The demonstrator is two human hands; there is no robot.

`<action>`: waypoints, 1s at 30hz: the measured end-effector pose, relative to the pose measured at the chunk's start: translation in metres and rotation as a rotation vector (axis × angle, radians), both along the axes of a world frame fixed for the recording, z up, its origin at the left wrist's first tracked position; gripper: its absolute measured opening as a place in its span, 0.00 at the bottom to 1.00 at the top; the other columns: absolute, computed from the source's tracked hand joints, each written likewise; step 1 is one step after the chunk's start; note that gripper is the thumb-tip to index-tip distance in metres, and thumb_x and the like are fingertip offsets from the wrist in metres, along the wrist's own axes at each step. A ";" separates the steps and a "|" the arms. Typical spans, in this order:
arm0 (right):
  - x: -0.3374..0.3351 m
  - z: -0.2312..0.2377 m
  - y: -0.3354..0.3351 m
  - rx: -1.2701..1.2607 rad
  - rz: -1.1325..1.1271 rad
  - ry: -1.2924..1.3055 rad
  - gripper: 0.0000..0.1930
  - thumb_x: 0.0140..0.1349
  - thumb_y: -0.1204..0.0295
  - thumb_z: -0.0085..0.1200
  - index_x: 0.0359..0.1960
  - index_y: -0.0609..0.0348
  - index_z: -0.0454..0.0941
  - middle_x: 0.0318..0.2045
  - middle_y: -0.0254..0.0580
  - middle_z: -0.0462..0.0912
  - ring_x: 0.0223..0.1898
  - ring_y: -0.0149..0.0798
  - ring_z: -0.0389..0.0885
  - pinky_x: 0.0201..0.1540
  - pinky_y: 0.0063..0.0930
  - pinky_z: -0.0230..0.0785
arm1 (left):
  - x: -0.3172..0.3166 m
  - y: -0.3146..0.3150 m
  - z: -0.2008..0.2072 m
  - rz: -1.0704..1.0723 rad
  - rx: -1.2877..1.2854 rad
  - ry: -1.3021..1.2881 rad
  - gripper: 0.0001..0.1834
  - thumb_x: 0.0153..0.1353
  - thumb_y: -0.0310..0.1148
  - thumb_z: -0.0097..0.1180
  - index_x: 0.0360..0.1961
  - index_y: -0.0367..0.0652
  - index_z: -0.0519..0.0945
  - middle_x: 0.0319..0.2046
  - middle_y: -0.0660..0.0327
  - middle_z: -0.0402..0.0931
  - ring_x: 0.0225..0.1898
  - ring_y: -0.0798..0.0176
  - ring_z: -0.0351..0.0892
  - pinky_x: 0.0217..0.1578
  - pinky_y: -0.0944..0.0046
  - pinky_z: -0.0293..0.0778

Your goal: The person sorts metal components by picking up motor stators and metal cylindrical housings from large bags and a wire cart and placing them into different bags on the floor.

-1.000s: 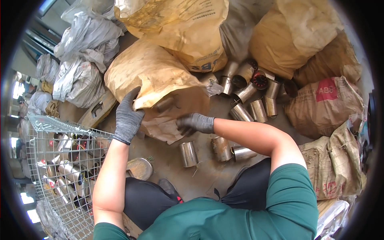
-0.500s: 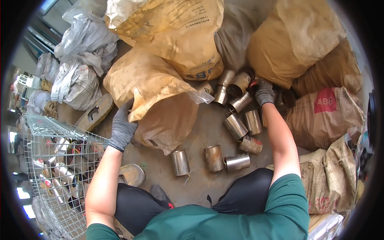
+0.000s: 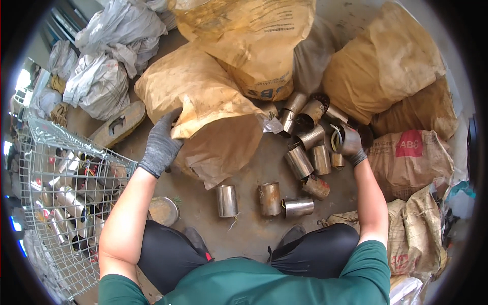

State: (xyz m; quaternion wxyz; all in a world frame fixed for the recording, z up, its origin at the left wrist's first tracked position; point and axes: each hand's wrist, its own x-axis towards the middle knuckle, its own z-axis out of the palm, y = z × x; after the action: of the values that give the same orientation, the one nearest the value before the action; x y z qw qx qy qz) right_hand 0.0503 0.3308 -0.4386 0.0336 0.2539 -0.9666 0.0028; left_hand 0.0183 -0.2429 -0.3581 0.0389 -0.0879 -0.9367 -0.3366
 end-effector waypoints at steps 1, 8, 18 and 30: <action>0.019 -0.010 0.009 -0.128 0.022 0.138 0.19 0.60 0.58 0.55 0.49 0.52 0.82 0.43 0.44 0.85 0.43 0.45 0.84 0.47 0.38 0.79 | 0.001 0.004 0.004 -0.004 0.020 -0.019 0.32 0.53 0.22 0.61 0.63 0.41 0.73 0.54 0.46 0.79 0.56 0.47 0.80 0.56 0.58 0.75; 0.037 -0.083 -0.157 -1.078 0.014 -1.367 0.18 0.60 0.66 0.60 0.48 0.64 0.81 0.41 0.43 0.86 0.42 0.37 0.83 0.43 0.35 0.78 | 0.002 0.013 0.008 -0.027 0.068 -0.030 0.35 0.50 0.20 0.61 0.64 0.41 0.73 0.56 0.45 0.77 0.59 0.47 0.77 0.59 0.58 0.74; -0.007 -0.052 -0.304 -1.337 -0.217 -1.480 0.20 0.66 0.64 0.60 0.56 0.62 0.78 0.38 0.44 0.86 0.41 0.37 0.85 0.43 0.32 0.80 | -0.002 0.015 0.001 0.008 0.091 -0.027 0.32 0.53 0.20 0.61 0.62 0.39 0.73 0.54 0.48 0.78 0.55 0.53 0.79 0.57 0.62 0.73; -0.141 -0.115 0.061 -0.213 -1.023 -0.168 0.25 0.62 0.49 0.54 0.49 0.57 0.82 0.49 0.58 0.82 0.54 0.60 0.79 0.58 0.46 0.72 | -0.008 0.016 -0.023 0.012 0.193 -0.035 0.31 0.54 0.14 0.56 0.63 0.36 0.72 0.54 0.51 0.78 0.54 0.61 0.79 0.57 0.64 0.73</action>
State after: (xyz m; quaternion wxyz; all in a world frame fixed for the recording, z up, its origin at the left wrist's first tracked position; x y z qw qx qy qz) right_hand -0.0912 0.3923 -0.5534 -0.0214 -0.2559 -0.9608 0.1046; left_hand 0.0102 -0.2271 -0.3812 0.0330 -0.0722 -0.9011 -0.4264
